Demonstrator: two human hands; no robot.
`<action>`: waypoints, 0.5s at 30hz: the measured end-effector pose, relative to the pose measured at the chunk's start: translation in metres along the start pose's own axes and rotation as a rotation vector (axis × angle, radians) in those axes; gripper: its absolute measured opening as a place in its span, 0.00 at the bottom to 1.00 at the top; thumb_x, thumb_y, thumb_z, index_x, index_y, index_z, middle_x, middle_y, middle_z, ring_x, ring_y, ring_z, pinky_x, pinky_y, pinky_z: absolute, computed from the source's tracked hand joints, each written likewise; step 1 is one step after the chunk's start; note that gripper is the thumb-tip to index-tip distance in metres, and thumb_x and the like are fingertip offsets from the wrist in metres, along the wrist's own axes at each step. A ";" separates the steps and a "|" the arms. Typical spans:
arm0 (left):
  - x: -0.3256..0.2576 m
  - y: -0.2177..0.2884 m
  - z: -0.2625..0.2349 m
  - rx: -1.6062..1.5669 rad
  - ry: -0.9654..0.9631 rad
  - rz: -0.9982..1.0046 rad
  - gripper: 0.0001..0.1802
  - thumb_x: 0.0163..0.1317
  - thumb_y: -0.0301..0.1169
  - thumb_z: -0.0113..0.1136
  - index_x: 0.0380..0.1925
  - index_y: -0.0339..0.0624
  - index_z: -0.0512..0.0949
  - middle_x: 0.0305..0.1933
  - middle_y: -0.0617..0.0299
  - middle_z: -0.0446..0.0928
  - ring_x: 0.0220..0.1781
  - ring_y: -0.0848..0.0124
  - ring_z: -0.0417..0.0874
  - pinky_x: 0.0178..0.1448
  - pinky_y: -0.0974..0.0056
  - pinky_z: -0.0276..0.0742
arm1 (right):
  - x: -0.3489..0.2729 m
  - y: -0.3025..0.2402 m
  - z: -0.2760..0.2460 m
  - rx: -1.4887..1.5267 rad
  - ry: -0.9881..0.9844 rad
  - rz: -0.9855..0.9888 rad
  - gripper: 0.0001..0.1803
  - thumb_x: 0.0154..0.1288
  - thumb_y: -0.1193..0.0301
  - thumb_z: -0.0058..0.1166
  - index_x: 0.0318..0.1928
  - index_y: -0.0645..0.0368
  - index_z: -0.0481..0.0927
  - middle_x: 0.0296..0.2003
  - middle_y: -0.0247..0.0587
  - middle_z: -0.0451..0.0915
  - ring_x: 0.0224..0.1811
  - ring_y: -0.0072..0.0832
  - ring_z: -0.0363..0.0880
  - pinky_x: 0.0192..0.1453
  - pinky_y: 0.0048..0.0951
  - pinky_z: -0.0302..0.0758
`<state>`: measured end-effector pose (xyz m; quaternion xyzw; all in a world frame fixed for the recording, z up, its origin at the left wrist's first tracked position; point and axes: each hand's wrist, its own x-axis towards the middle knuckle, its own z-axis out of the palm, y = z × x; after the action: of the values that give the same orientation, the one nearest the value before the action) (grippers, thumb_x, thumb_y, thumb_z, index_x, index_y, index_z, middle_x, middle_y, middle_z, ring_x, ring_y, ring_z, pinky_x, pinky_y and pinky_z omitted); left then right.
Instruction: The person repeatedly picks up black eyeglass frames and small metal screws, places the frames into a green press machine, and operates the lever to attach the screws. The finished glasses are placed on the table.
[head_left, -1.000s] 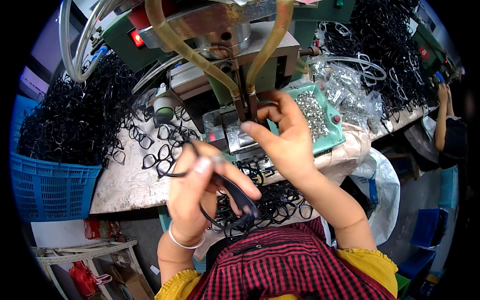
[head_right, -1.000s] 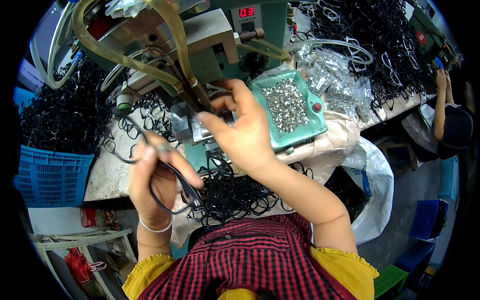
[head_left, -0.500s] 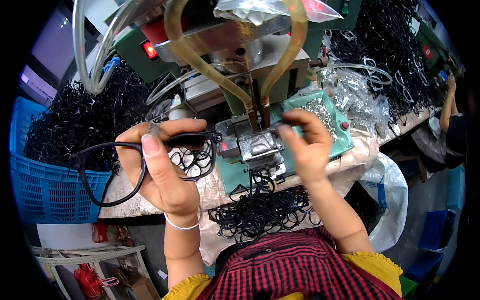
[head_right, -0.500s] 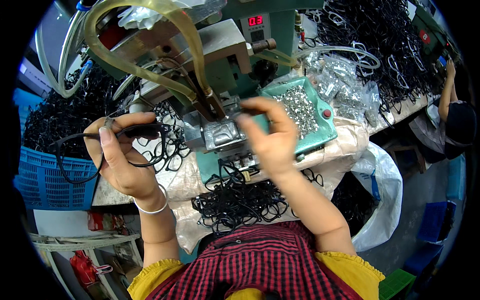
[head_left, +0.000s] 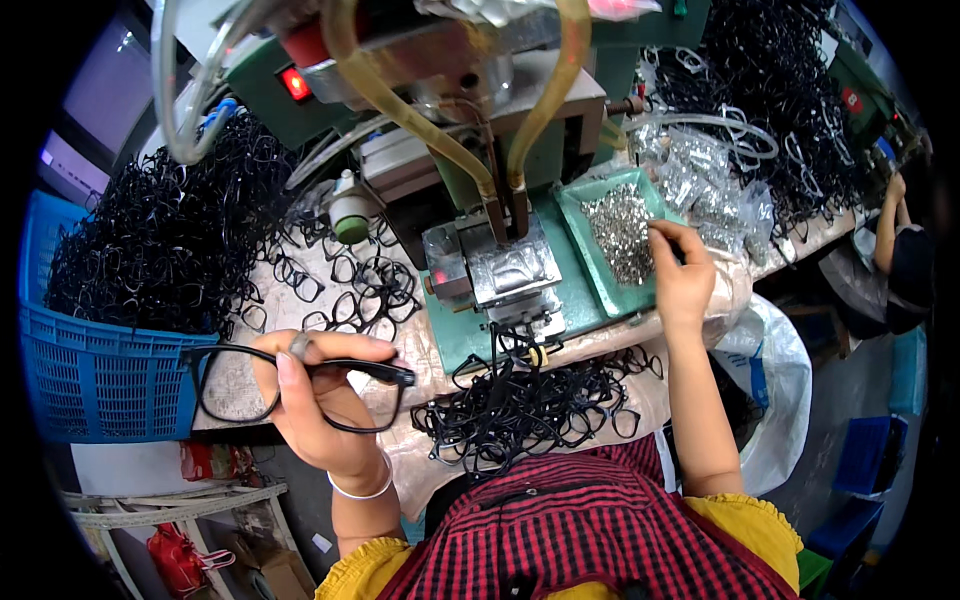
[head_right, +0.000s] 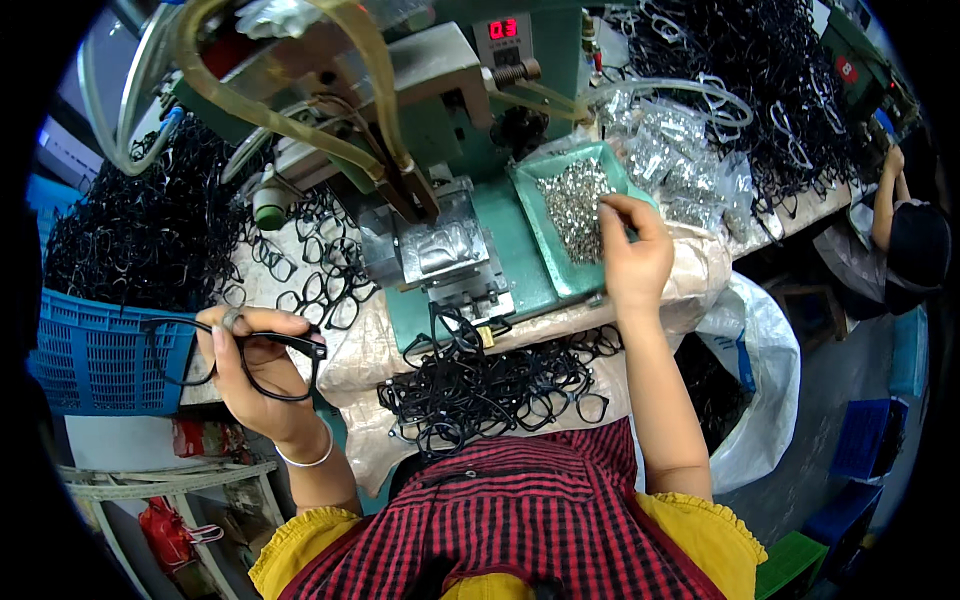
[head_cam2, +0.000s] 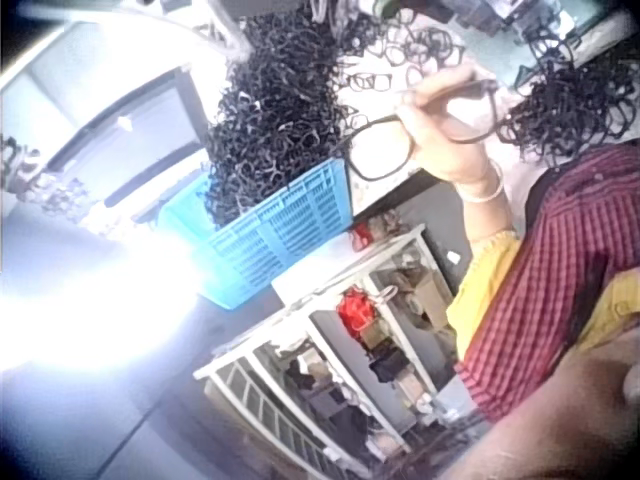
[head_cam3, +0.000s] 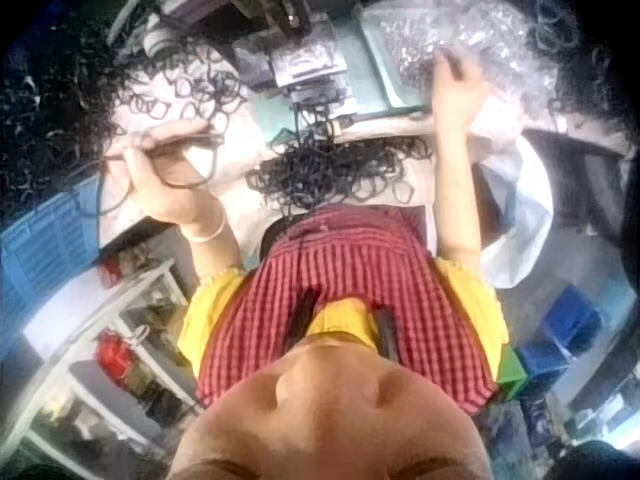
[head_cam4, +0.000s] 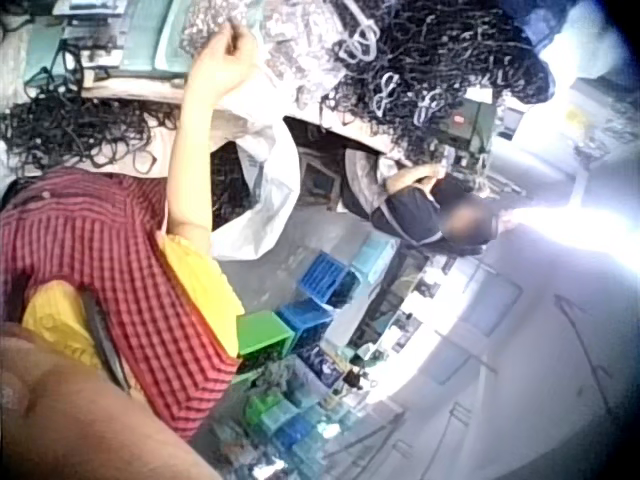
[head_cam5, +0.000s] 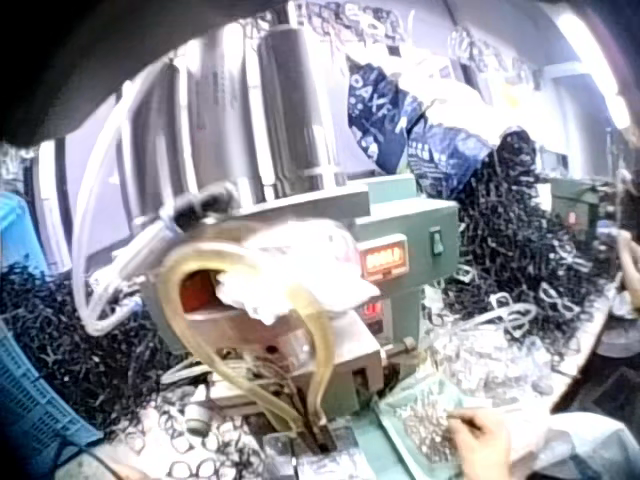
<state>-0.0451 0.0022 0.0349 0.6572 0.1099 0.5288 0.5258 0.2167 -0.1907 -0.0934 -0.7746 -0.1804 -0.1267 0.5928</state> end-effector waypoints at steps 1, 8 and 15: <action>-0.003 -0.011 -0.015 -0.072 0.002 -0.117 0.11 0.76 0.33 0.33 0.41 0.39 0.63 0.27 0.41 0.79 0.22 0.64 0.79 0.31 0.68 0.80 | -0.004 0.001 -0.003 0.185 -0.006 0.225 0.10 0.63 0.72 0.64 0.42 0.64 0.85 0.40 0.40 0.86 0.42 0.26 0.83 0.51 0.26 0.76; 0.002 0.008 0.020 0.061 0.022 0.008 0.15 0.77 0.36 0.28 0.41 0.40 0.64 0.27 0.46 0.77 0.22 0.70 0.73 0.31 0.72 0.74 | 0.014 -0.019 0.021 0.349 -0.130 0.217 0.08 0.66 0.77 0.60 0.45 0.64 0.85 0.39 0.35 0.85 0.43 0.20 0.81 0.51 0.21 0.75; 0.031 -0.004 0.033 0.155 -0.023 0.106 0.17 0.77 0.35 0.30 0.40 0.33 0.65 0.29 0.41 0.80 0.27 0.65 0.81 0.30 0.68 0.82 | -0.025 -0.108 0.051 0.340 -0.207 -0.422 0.08 0.54 0.77 0.64 0.34 0.61 0.79 0.32 0.42 0.82 0.34 0.36 0.82 0.40 0.31 0.76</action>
<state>-0.0041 0.0064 0.0532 0.7068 0.1095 0.5383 0.4458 0.1469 -0.1193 -0.0227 -0.6181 -0.4160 -0.1354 0.6531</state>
